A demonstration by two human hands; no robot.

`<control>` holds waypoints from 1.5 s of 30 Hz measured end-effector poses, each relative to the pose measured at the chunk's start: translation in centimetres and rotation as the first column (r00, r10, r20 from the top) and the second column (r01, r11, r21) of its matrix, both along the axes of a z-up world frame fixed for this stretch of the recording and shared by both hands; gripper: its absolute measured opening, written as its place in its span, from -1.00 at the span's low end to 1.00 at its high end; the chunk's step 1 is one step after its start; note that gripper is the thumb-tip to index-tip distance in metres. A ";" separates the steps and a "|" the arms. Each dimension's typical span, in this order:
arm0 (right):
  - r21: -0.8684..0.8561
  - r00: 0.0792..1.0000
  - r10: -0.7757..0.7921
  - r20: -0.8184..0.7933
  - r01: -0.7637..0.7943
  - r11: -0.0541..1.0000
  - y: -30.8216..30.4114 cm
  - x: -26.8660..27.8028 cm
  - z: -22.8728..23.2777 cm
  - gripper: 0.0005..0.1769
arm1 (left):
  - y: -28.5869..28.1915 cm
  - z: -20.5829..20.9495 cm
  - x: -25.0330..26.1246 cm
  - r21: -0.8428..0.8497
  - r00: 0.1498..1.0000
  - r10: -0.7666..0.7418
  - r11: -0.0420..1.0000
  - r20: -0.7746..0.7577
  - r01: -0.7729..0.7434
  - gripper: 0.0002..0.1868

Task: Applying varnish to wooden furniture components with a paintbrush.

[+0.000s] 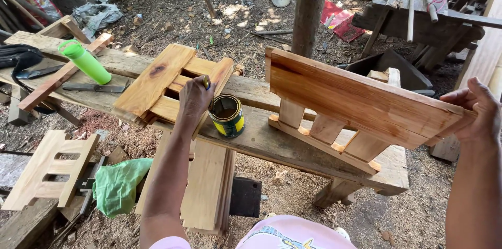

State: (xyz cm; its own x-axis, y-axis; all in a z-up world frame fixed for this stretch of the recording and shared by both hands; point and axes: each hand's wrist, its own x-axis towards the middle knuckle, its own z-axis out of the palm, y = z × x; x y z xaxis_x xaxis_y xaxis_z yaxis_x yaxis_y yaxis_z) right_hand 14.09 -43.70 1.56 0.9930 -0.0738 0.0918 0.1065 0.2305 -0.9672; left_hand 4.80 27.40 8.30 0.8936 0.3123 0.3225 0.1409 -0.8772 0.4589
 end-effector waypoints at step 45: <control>0.206 0.955 0.267 -0.130 -0.238 0.949 5.2 2.3 4.2 -0.55 | -31.3 -5.8 -7.9 -0.506 0.632 -0.121 0.493 0.766 0.708 -0.85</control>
